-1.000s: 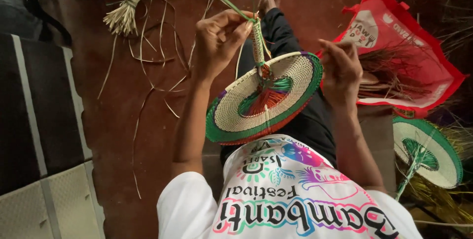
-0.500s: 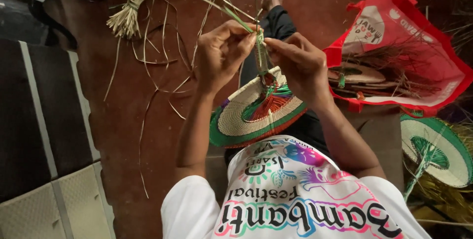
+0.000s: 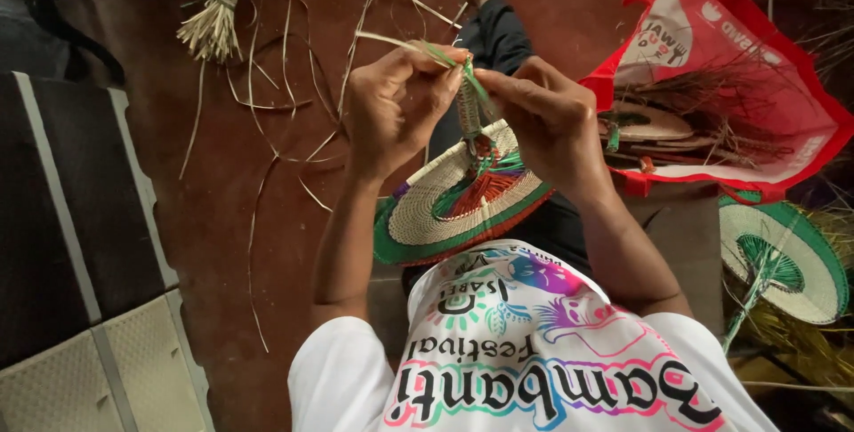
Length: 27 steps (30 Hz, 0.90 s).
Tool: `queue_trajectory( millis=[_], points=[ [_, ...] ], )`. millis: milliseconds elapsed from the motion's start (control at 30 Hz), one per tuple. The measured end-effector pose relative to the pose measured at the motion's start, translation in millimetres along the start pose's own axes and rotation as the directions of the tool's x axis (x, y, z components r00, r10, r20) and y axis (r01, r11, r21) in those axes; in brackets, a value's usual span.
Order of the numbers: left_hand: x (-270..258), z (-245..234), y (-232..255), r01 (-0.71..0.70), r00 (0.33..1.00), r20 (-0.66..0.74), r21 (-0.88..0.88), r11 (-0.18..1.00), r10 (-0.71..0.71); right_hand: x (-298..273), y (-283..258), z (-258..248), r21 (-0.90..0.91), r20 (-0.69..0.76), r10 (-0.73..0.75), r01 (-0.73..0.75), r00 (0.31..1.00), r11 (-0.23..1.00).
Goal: Weaving a traditional fan using dried straw strands
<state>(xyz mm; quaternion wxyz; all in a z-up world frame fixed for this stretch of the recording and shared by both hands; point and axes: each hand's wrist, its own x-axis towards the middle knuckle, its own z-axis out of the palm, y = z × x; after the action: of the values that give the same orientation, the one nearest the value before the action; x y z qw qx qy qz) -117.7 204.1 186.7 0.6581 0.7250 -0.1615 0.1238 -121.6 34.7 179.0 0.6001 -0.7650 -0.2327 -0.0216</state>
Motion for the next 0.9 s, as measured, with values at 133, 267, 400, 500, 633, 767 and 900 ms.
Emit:
queue_trajectory(
  millis=[133,267,400,500,633,767,900],
  points=[
    [0.3,0.7,-0.2,-0.083,0.996,-0.002,0.106,0.991,0.084,-1.2,4.2,5.1,0.098,-0.015,-0.035,0.037,0.999,0.995],
    [-1.1,2.7,-5.5,-0.089,0.996,-0.009,0.098,0.991,0.090,1.6,8.1,8.2,0.071,-0.087,-0.139,0.146,0.986,0.987],
    [-3.5,2.6,1.4,-0.059,0.998,0.018,-0.020,0.998,0.059,3.7,17.9,5.9,0.043,-0.102,-0.202,0.207,0.974,0.977],
    [-3.6,3.8,0.8,-0.033,0.999,0.024,-0.141,0.989,0.037,2.3,18.1,7.6,0.054,-0.120,-0.209,0.216,0.971,0.975],
    [-5.1,4.2,-0.3,-0.031,0.998,0.039,-0.196,0.980,0.039,-3.2,16.6,13.2,0.123,-0.154,-0.165,0.184,0.974,0.975],
    [-7.2,5.4,-0.1,-0.019,0.999,0.028,-0.179,0.984,0.024,-3.2,24.4,12.4,0.151,-0.165,-0.190,0.216,0.968,0.965],
    [-8.3,5.5,-8.1,-0.008,1.000,0.017,-0.227,0.974,0.012,-2.2,11.1,13.8,0.155,-0.163,-0.152,0.178,0.975,0.972]
  ],
)
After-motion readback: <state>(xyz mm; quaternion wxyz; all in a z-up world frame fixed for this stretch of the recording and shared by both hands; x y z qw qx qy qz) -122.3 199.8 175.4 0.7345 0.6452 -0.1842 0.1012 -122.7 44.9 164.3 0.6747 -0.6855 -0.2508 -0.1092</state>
